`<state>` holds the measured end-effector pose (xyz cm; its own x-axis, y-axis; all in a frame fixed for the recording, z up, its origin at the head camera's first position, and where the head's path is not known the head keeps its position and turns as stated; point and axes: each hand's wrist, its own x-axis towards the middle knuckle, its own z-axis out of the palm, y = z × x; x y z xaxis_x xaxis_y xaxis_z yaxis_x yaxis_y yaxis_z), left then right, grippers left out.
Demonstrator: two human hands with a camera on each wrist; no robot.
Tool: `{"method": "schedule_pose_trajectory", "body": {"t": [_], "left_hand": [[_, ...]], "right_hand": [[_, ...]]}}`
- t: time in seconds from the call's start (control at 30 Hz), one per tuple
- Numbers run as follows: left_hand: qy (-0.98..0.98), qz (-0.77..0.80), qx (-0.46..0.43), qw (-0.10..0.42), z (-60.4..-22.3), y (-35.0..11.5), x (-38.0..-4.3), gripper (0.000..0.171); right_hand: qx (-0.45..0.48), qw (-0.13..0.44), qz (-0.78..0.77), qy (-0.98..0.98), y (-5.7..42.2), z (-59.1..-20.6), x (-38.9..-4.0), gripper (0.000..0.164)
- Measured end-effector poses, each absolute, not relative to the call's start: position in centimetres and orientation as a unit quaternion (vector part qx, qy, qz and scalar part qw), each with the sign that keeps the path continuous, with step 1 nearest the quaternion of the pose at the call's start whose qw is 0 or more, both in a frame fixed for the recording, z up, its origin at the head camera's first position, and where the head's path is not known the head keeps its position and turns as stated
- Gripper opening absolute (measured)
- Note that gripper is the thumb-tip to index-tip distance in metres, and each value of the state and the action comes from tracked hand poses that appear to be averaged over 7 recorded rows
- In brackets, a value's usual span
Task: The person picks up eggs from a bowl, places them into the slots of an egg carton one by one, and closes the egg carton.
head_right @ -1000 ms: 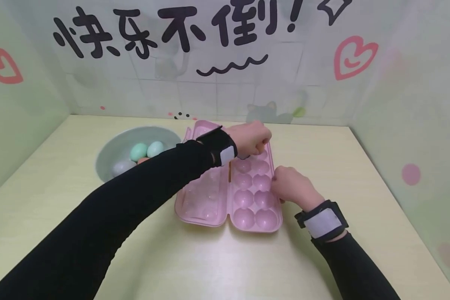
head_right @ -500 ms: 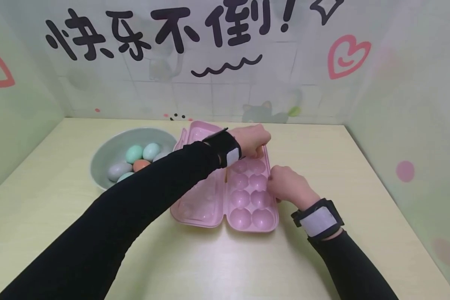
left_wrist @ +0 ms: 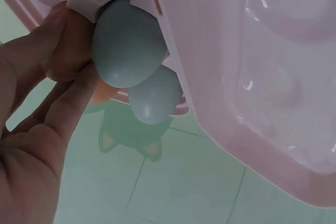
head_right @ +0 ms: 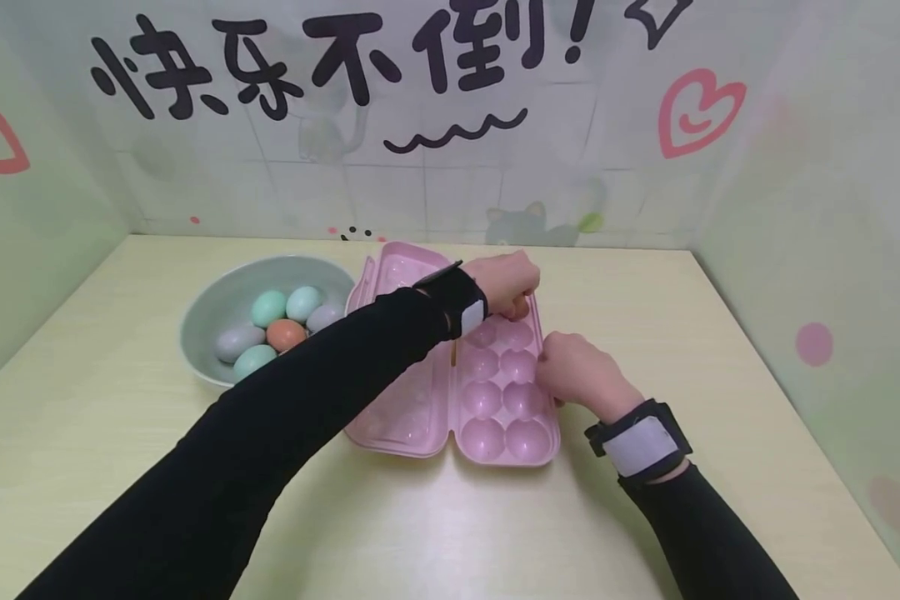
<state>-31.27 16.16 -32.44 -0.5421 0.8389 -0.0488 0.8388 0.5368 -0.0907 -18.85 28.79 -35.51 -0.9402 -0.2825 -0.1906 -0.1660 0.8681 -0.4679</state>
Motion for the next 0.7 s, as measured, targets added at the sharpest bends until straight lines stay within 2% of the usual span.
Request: {"method": "schedule_pose_trajectory", "body": {"t": [0.13,0.7], "left_hand": [[-0.877,0.048,-0.478,-0.001,-32.73,16.27,-31.24,0.009],[-0.888,0.027,-0.458,-0.015,-32.35,15.41,-30.6,0.01]], "right_hand": [[-0.114,0.132,-0.232,0.957,28.76,-35.49,-18.82,0.01],[-0.105,0.133,-0.229,0.958,28.56,-35.37,-18.74,0.01]]}}
